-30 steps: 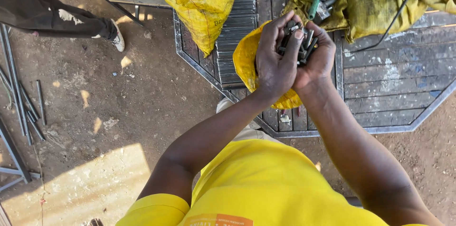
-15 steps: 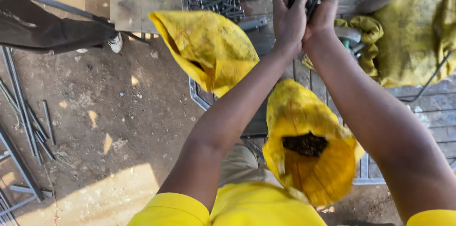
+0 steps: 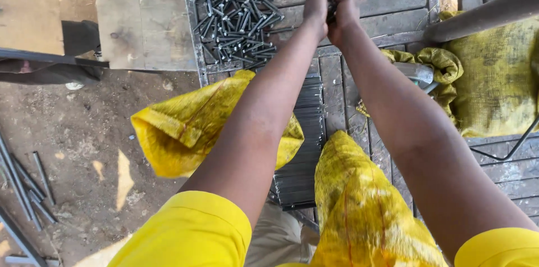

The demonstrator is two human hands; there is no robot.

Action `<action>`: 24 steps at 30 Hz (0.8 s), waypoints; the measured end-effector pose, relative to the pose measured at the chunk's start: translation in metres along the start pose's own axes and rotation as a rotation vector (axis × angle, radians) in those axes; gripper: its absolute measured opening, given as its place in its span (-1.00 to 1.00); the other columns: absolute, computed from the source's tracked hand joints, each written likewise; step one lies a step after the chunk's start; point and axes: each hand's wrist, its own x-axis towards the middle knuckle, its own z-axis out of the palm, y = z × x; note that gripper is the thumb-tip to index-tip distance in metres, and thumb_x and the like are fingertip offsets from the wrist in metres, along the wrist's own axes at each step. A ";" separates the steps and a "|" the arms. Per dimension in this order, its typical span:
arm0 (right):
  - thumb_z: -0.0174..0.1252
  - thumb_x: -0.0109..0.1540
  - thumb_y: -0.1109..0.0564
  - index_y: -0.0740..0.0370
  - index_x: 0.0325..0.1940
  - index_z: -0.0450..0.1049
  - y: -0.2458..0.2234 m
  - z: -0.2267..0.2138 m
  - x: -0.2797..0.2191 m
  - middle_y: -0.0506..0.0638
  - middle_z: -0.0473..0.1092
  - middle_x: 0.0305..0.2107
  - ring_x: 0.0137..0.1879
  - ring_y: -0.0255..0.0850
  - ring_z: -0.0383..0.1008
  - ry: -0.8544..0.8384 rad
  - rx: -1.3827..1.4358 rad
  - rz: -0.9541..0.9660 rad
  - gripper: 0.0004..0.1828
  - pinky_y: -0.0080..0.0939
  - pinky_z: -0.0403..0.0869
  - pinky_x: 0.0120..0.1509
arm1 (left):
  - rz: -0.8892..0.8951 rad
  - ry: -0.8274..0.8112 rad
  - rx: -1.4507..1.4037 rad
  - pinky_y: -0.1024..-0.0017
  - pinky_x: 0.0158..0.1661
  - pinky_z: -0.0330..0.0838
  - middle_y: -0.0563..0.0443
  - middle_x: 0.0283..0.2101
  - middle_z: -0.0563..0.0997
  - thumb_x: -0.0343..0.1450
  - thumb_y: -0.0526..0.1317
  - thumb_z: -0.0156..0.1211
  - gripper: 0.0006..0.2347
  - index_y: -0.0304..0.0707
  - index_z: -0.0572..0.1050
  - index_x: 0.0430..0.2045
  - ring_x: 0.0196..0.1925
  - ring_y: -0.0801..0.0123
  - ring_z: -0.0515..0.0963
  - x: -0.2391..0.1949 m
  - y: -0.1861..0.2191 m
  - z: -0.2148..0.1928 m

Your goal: Transferring metal bolts from a workbench into a yellow sack by hand.

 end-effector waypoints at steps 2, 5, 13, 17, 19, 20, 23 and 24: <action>0.05 0.29 -0.01 0.25 -0.11 0.46 -0.001 -0.004 0.006 0.11 0.50 -0.20 -0.02 -0.01 0.50 0.036 -0.035 0.038 -0.72 0.03 0.47 0.10 | -0.092 -0.046 -0.139 0.04 0.02 0.47 -0.42 -0.08 0.58 0.40 0.15 -0.09 -0.41 -0.36 0.41 0.16 -0.06 -0.13 0.57 0.005 0.000 -0.005; 0.01 0.33 -0.05 0.27 0.02 0.47 0.001 -0.005 0.007 0.14 0.52 -0.09 0.09 0.02 0.52 0.066 -0.064 0.086 -0.63 0.08 0.51 0.20 | -0.088 -0.037 -0.184 0.06 -0.17 0.44 -0.31 -0.06 0.59 0.36 0.23 -0.11 -0.35 -0.28 0.44 0.20 -0.14 -0.05 0.57 0.032 -0.005 -0.013; -0.01 0.24 -0.28 0.03 0.44 0.32 -0.033 0.004 -0.067 0.07 0.11 0.48 0.60 0.13 0.00 0.129 -0.494 -0.013 -0.28 0.50 0.06 0.49 | 0.069 -0.156 -0.017 -0.32 0.39 -0.31 -0.02 0.60 -0.03 0.30 0.28 -0.35 -0.21 0.02 -0.03 0.50 0.62 0.01 -0.12 -0.053 0.028 -0.010; -0.05 0.32 -0.17 0.14 0.17 0.51 -0.052 0.028 -0.164 -0.05 0.55 0.04 0.18 -0.21 0.53 0.086 -0.636 -0.019 -0.50 -0.20 0.52 0.23 | 0.134 -0.136 -0.010 0.05 0.39 -0.01 -0.23 0.52 0.17 0.35 0.23 -0.32 -0.21 -0.27 0.08 0.47 0.57 -0.01 0.07 -0.097 0.036 0.003; 0.01 0.30 -0.08 0.19 0.14 0.53 -0.057 0.039 -0.227 -0.07 0.56 -0.01 0.11 -0.22 0.58 0.061 -0.595 -0.044 -0.56 -0.24 0.57 0.17 | 0.199 -0.090 -0.049 0.16 -0.01 0.02 -0.09 0.05 0.21 0.33 0.14 -0.21 -0.52 -0.20 0.17 -0.01 0.07 0.14 0.12 -0.089 0.024 0.008; 0.08 0.29 0.01 0.23 0.11 0.54 -0.062 0.047 -0.255 -0.08 0.58 -0.07 0.04 -0.23 0.62 0.030 -0.562 -0.078 -0.62 -0.28 0.62 0.12 | 0.274 -0.048 -0.097 0.28 -0.40 0.05 0.06 -0.42 0.26 0.31 0.05 -0.10 -0.75 -0.13 0.26 -0.49 -0.43 0.29 0.17 -0.083 0.022 0.013; -0.02 0.34 -0.12 0.08 0.09 0.49 -0.069 0.023 -0.324 -0.12 0.55 0.04 0.16 -0.25 0.57 -0.148 -0.683 -0.221 -0.63 -0.22 0.54 0.21 | 0.337 -0.165 -0.052 0.28 -0.39 0.18 0.03 -0.42 0.38 0.33 0.04 -0.09 -0.73 -0.18 0.36 -0.50 -0.42 0.28 0.31 -0.199 0.008 -0.035; -0.02 0.34 -0.12 0.08 0.09 0.49 -0.069 0.016 -0.352 -0.12 0.55 0.04 0.16 -0.25 0.57 -0.137 -0.684 -0.218 -0.63 -0.22 0.54 0.21 | 0.327 -0.170 -0.052 0.28 -0.39 0.18 0.03 -0.42 0.38 0.33 0.04 -0.09 -0.73 -0.18 0.36 -0.50 -0.42 0.28 0.31 -0.243 -0.001 -0.051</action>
